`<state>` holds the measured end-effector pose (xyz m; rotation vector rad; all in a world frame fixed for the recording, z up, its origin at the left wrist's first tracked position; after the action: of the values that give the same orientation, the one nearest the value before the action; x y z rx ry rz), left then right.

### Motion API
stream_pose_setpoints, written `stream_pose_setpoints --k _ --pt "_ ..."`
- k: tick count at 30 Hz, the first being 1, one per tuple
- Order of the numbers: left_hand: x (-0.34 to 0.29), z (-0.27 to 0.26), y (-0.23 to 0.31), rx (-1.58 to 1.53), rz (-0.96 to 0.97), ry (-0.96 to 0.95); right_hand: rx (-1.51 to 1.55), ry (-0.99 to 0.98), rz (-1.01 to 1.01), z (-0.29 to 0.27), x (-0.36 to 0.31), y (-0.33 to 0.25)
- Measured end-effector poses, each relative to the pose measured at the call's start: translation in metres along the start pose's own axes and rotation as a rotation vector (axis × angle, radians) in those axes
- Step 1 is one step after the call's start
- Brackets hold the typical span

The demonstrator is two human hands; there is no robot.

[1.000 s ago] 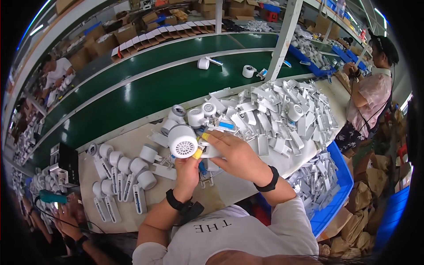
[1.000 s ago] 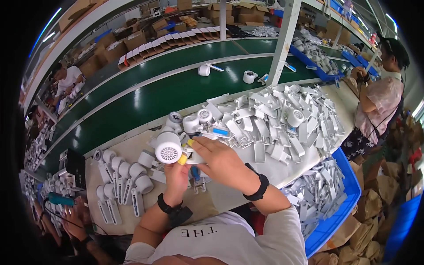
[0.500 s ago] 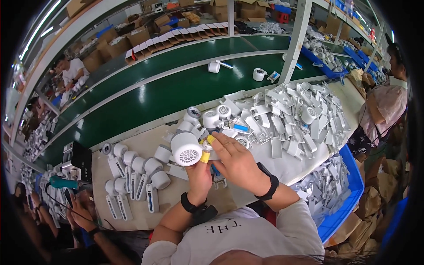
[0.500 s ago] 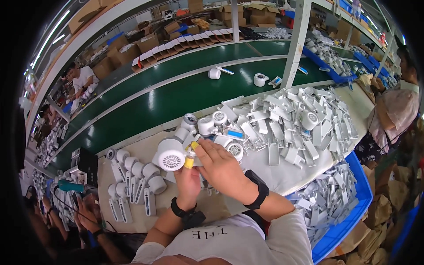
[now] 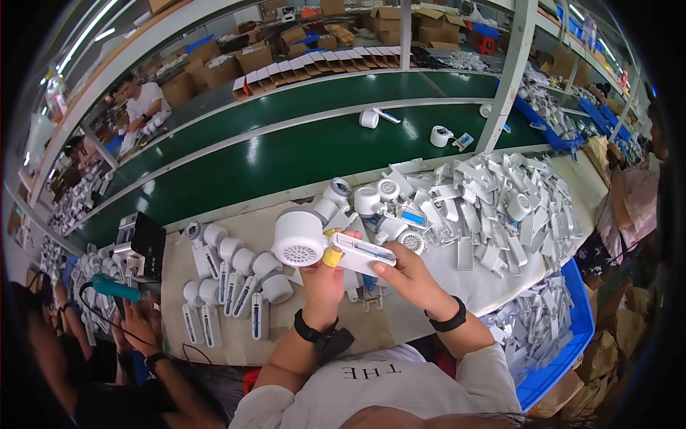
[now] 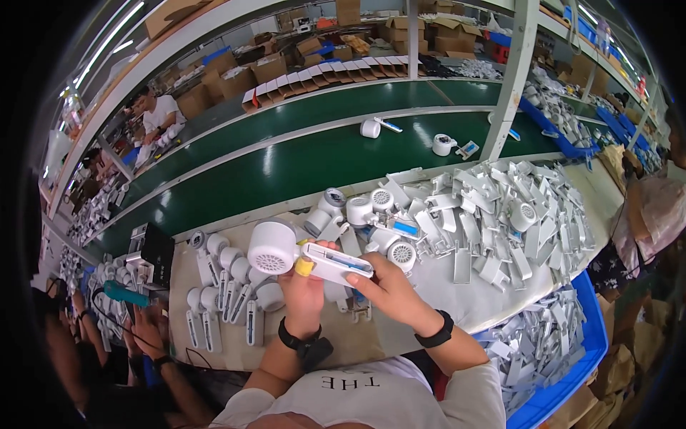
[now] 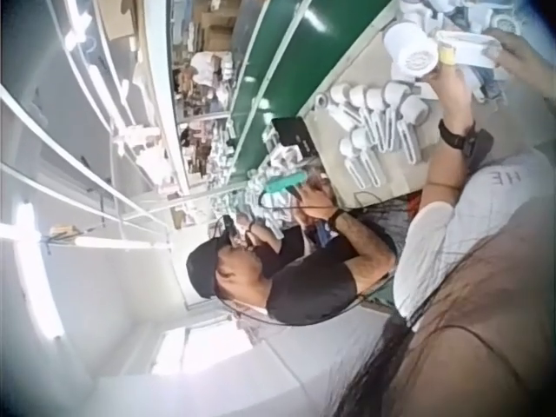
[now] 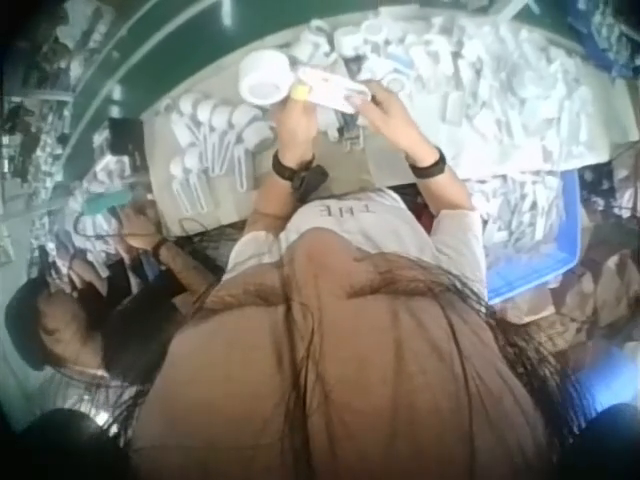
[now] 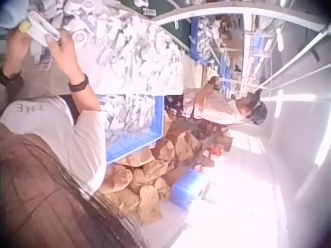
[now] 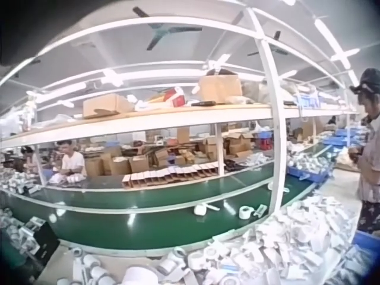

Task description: Assembling plastic housing and components for handheld hair dryers on a factory production line.

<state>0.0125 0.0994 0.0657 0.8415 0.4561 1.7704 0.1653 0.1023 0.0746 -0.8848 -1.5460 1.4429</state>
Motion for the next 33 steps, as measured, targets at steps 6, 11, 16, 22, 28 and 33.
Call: stream_pose_setpoints --k 6,11,16,22,28,33 --pt "-0.002 0.021 0.017 -0.065 -0.022 -0.006 -0.568 0.031 -0.491 -0.002 -0.003 -0.041" --pt "0.012 -0.005 -0.005 -0.095 -0.068 0.037 -0.84 0.133 -0.495 0.002 0.016 -0.017" --pt "0.0 -0.015 -0.02 0.02 -0.1 0.233 -1.028 0.195 -0.766 0.033 0.015 -0.045" --pt "0.0 -0.009 -0.011 -0.201 -0.168 0.075 -1.059 0.153 -0.978 0.021 0.019 -0.039" --pt "-0.003 0.002 -0.007 -0.334 -0.3 -0.048 -0.972 0.146 -1.011 0.015 0.01 -0.032" --pt "-0.003 0.005 -0.007 -0.222 -0.242 -0.109 -0.957 0.16 -0.984 0.012 0.006 -0.031"
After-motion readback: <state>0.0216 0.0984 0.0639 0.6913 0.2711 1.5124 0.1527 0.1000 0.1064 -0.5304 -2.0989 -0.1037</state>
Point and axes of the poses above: each hand's wrist, its own x-axis towards the middle knuckle, its own z-axis out of the palm, y = z × x, the point moved 4 cm from there along x, towards the middle knuckle, and after that the axes turned 1 degree about -y, right-handed, at the moved point
